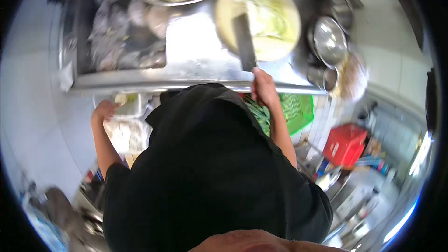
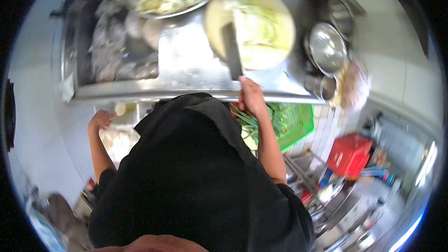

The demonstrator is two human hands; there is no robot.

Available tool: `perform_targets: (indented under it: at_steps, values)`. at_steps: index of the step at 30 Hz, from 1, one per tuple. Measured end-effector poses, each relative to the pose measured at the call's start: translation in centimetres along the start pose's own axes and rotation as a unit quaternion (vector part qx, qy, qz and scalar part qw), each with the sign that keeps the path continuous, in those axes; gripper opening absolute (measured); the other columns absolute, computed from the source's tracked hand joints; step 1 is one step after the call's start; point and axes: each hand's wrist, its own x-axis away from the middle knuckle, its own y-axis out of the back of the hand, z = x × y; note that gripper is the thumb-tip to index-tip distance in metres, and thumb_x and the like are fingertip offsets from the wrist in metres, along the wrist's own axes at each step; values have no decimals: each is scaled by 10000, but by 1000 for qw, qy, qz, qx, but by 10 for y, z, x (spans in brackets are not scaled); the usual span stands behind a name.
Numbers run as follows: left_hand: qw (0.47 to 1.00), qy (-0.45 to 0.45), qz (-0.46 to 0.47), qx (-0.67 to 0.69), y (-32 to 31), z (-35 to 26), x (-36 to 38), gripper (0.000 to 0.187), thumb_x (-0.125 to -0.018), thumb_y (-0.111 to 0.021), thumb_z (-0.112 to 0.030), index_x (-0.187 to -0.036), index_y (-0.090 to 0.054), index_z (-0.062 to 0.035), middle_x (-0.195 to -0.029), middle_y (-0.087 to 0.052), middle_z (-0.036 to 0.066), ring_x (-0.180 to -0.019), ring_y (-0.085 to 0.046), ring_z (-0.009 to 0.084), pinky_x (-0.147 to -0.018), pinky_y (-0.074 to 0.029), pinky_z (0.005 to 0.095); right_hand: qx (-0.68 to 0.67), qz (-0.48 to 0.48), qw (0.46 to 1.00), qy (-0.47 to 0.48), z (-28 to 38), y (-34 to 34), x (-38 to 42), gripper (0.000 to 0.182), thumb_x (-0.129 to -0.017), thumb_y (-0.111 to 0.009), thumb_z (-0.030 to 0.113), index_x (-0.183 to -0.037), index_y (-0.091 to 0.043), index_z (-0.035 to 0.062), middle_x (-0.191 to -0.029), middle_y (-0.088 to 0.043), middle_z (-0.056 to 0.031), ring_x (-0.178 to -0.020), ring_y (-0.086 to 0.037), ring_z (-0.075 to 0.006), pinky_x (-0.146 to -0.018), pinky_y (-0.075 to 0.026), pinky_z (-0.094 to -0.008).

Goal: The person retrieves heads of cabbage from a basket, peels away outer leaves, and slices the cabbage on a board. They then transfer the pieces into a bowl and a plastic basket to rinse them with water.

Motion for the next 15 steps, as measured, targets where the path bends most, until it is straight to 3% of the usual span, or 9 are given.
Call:
perform_targets:
  at_steps: [1, 2, 3, 4, 5, 6, 7, 9, 15]
  values:
    - [997, -57, 14, 54, 11, -54, -16, 460, -874, -727, -314, -1223, -634, -29, -1069, -708, 130, -1004, -660, 226, -862, -516, 357, -8, 6, 999, -46, 7, 2, 9, 459, -1024, -463, 455, -776, -503, 71, -560, -533, -52, -373, -470, -140, -317, -309, -305]
    - [987, -112, 33, 107, 22, -108, -32, 447, -922, -685, -304, -1266, -607, -29, -1088, -696, 128, -1009, -653, 189, -861, -515, 337, -28, 5, 999, -38, 14, 5, 20, 428, -1025, -482, 426, -803, -515, 62, -560, -535, -49, -391, -484, -138, -355, -346, -298]
    - [946, -218, -59, 230, 18, -184, -27, 500, -906, -716, -300, -1302, -587, -24, -1164, -671, 143, -1084, -625, 195, -931, -500, 346, -46, 10, 998, -29, 17, 6, 28, 398, -1026, -502, 398, -830, -526, 52, -559, -538, -46, -409, -499, -135, -393, -382, -292]
    - [906, -272, -71, 315, 7, -246, -33, 557, -877, -753, -286, -1323, -567, -7, -1204, -653, 154, -1141, -610, 235, -997, -473, 366, -84, 1, 996, -2, 8, 9, 33, 387, -1025, -510, 385, -824, -520, 54, -564, -539, -45, -407, -495, -135, -394, -385, -291]
    - [892, -370, -163, 203, -2, -302, -46, 661, -835, -795, -260, -1371, -509, 0, -1283, -593, 174, -1219, -561, 289, -1025, -456, 382, -120, -5, 992, 24, -6, 13, 38, 377, -1024, -517, 372, -818, -515, 56, -568, -540, -45, -406, -490, -136, -396, -389, -291]
    - [829, -484, -205, 190, -17, -347, -65, 826, -783, -836, -274, -1444, -411, -20, -1452, -446, 194, -1352, -436, 325, -1083, -405, 425, -150, -14, 987, 51, -21, 11, 42, 367, -1022, -525, 359, -812, -509, 58, -573, -541, -44, -404, -485, -136, -397, -392, -290]
    - [826, -488, -161, 230, -27, -396, -68, 1104, -665, -902, -375, -1514, -277, -47, -1573, -223, 234, -1455, -256, 380, -1147, -300, 528, -210, -27, 976, 50, -37, 14, 46, 366, -1023, -522, 356, -797, -501, 68, -562, -533, -43, -402, -486, -139, -395, -394, -286]
    - [824, -506, -253, 26, -34, -463, -71, 1310, -560, -908, -523, -1557, -183, -81, -1602, -78, 275, -1488, -120, 445, -1147, -166, 670, -326, -50, 943, 48, -68, 16, 52, 368, -1024, -516, 351, -768, -485, 88, -540, -516, -42, -398, -488, -144, -392, -399, -279]
    - [772, -546, -304, -118, -35, -529, -110, 1401, -530, -857, -641, -1592, -91, -145, -1606, -4, 295, -1487, -24, 495, -1068, -97, 795, -445, -100, 889, -39, -126, 0, 37, 454, -1011, -529, 395, -668, -441, 110, -500, -412, -24, -377, -416, -146, -370, -385, -305]
